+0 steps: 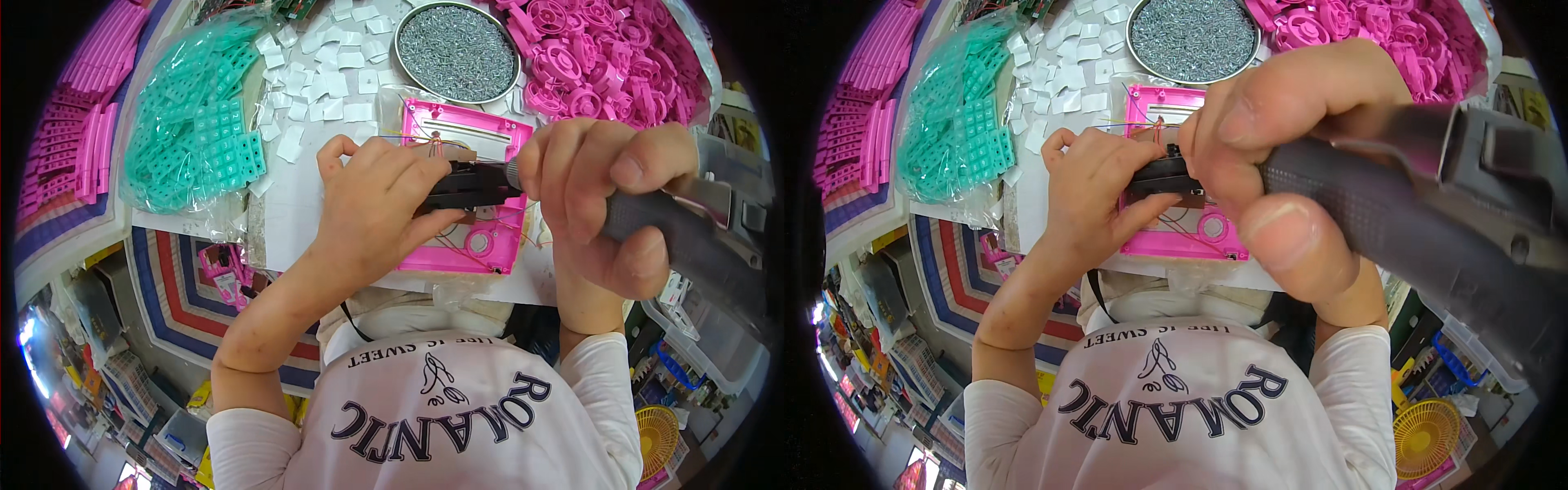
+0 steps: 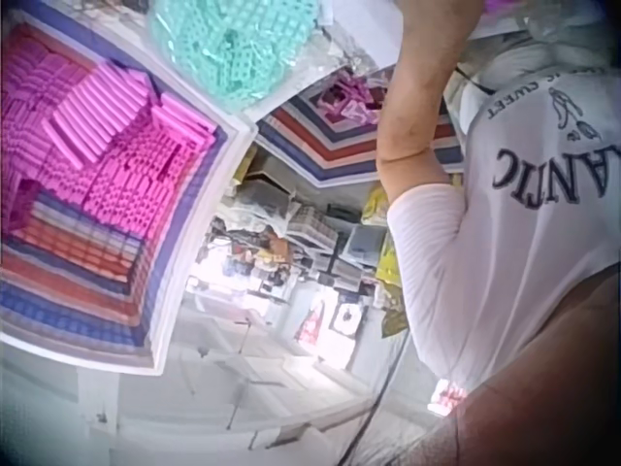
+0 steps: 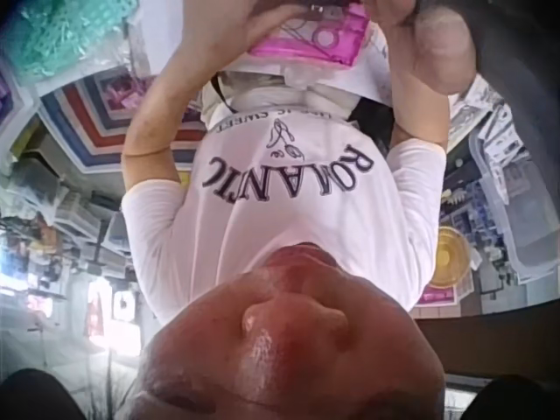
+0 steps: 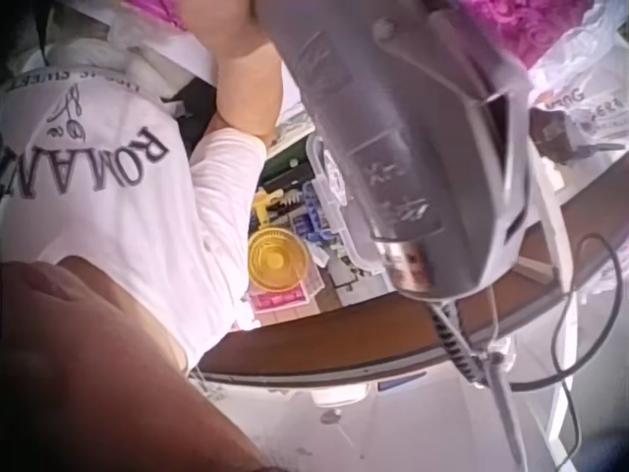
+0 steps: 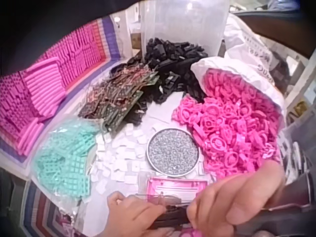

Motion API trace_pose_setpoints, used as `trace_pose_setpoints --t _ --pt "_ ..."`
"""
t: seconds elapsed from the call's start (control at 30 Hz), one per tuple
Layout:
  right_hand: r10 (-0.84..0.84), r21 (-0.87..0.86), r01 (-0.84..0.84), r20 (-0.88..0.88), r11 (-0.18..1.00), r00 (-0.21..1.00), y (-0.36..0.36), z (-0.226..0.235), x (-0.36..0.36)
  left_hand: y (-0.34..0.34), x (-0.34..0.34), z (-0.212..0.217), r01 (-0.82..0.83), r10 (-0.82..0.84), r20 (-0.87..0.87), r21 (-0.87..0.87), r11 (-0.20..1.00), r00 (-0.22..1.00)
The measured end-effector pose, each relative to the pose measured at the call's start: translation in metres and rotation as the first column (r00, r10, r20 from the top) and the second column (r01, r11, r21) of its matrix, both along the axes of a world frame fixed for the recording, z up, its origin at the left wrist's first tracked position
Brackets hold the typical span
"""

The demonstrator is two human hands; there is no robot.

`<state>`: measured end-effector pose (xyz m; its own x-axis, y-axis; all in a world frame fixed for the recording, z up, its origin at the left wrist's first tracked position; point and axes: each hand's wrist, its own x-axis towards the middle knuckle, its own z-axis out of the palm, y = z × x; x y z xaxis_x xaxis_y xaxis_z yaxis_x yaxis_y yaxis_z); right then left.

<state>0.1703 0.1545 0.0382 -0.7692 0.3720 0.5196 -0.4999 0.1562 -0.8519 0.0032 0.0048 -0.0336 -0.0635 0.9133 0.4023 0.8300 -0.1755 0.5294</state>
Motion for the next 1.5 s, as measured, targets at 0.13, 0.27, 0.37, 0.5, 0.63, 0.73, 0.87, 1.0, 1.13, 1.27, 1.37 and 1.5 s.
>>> trace_pose_setpoints --t 0.13,0.27,0.37,0.5,0.63,0.73,0.87,1.0,1.13,1.27,1.37,1.5 --pt "0.028 0.000 -0.028 0.018 1.000 0.999 -0.001 0.002 0.000 0.004 0.001 -0.006 0.005 -0.010 0.108 0.045 0.999 0.994" --pt "0.059 -0.025 -0.058 0.011 0.998 0.998 -0.006 -0.001 -0.008 0.000 0.001 -0.007 -0.017 0.014 0.095 0.030 0.999 0.995" --pt "0.023 -0.014 -0.023 0.018 1.000 1.000 -0.010 -0.002 -0.010 -0.002 0.001 -0.008 -0.016 0.015 0.100 0.017 1.000 0.995" --pt "0.022 0.007 -0.022 0.019 1.000 1.000 -0.009 -0.003 -0.014 -0.002 0.002 -0.010 -0.023 0.020 0.113 0.027 0.999 0.993" --pt "0.026 0.027 -0.026 -0.001 0.999 1.000 -0.008 -0.004 -0.015 -0.003 0.003 -0.011 -0.025 0.023 0.110 0.024 0.999 0.994" --pt "-0.008 0.058 0.010 -0.032 0.998 0.999 -0.012 -0.006 -0.017 -0.001 0.001 -0.011 -0.016 0.004 0.148 0.082 0.997 0.989" --pt "0.013 0.136 -0.003 -0.077 0.991 0.997 -0.013 -0.009 -0.021 -0.002 0.001 -0.012 0.000 -0.013 0.161 0.078 0.997 0.987" --pt "-0.031 0.203 0.053 -0.108 0.978 0.994 -0.019 -0.011 -0.023 -0.001 0.002 -0.011 0.006 -0.020 0.123 0.112 0.994 0.992" --pt "-0.028 0.236 0.052 -0.105 0.970 0.994 -0.023 -0.010 -0.025 -0.001 0.002 -0.012 0.033 -0.047 0.096 0.143 0.989 0.994" --pt "0.021 0.266 0.002 -0.086 0.964 0.996 -0.021 -0.007 -0.032 -0.001 0.003 -0.017 0.043 -0.057 0.068 0.180 0.983 0.996" --pt "0.052 0.257 -0.039 -0.042 0.965 0.998 -0.018 -0.003 -0.032 -0.001 0.003 -0.016 0.050 -0.056 0.029 0.189 0.981 0.998" --pt "0.210 0.336 -0.212 0.042 0.918 0.977 0.000 0.003 -0.038 -0.001 0.002 -0.017 0.052 -0.053 0.002 0.166 0.985 0.999"
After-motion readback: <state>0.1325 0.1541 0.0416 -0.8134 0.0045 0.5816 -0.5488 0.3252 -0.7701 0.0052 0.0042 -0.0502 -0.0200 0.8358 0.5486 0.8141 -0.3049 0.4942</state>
